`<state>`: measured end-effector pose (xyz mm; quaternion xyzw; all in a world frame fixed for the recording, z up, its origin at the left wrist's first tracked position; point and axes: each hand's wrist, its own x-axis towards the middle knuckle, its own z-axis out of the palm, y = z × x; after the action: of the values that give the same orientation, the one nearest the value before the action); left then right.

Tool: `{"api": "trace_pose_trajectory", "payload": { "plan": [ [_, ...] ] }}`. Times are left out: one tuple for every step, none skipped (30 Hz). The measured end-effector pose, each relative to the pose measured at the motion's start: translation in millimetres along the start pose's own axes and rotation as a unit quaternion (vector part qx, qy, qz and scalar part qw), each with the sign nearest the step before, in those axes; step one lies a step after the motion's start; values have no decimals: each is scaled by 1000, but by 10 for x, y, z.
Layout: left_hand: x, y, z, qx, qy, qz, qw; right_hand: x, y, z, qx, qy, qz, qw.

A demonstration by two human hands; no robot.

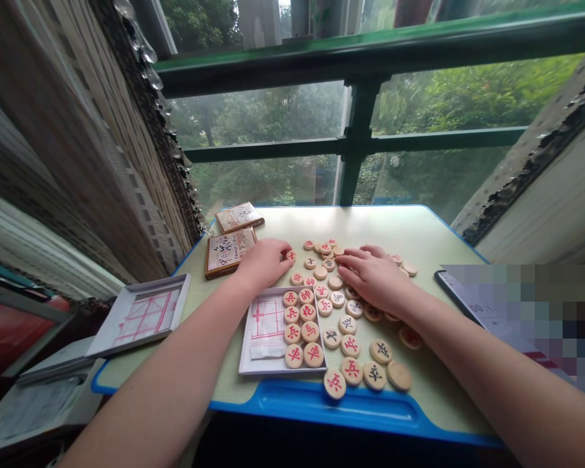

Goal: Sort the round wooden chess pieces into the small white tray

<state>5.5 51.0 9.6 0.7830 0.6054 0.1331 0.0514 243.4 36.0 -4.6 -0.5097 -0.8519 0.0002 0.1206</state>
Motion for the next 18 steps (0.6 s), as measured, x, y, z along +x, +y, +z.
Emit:
{"api": "trace_pose_trajectory", "payload": {
  "plan": [
    [1, 4, -1, 2, 0, 4, 1000, 1, -18, -12, -2, 4, 0, 1000],
    [1, 10, -4, 6, -2, 7, 1000, 4, -34, -23, -4, 8, 2, 1000],
    [0, 16, -8, 9, -4, 7, 1000, 7, -46, -33, -7, 11, 5, 1000],
    [-1, 21, -10, 12, -6, 7, 1000, 10, -55, -40, -9, 12, 6, 1000],
    [-3, 24, -11, 12, -9, 7, 1000, 13, -60, -45, -10, 9, 4, 1000],
    [-5, 27, -11, 10, -11, 7, 1000, 15, -64, -47, -10, 3, 1, 1000],
    [-7, 28, -9, 5, -13, 9, 1000, 16, -66, -49, -10, -4, -5, 1000],
    [-10, 29, -7, -2, -14, 10, 1000, 16, -69, -50, -9, -10, -10, 1000],
    [-12, 31, -5, -11, -13, 11, 1000, 15, -71, -52, -8, -12, -14, 1000],
    [-15, 33, -3, -19, -10, 12, 1000, 15, -75, -55, -6, -9, -18, 1000],
    [-18, 36, -3, -25, -6, 13, 1000, 14, -79, -59, -4, -4, -20, 1000],
    [-21, 39, -3, -31, -1, 15, 999, 14, -83, -64, -2, 3, -19, 1000],
    [-24, 43, -5, -36, 3, 17, 999, 14, -87, -69, -2, 11, -13, 1000],
    [-27, 46, -7, -39, 6, 18, 999, 15, -89, -73, -4, 16, -5, 1000],
    [-29, 48, -9, -40, 8, 20, 999, 15, -90, -76, -7, 19, 4, 1000],
    [-30, 49, -12, -41, 9, 21, 999, 16, -88, -77, -10, 20, 12, 1000],
    [-30, 49, -13, -40, 10, 21, 999, 16, -84, -75, -11, 19, 15, 1000],
    [-29, 47, -14, -37, 11, 20, 999, 17, -77, -73, -10, 17, 14, 1000]
  ]
}}
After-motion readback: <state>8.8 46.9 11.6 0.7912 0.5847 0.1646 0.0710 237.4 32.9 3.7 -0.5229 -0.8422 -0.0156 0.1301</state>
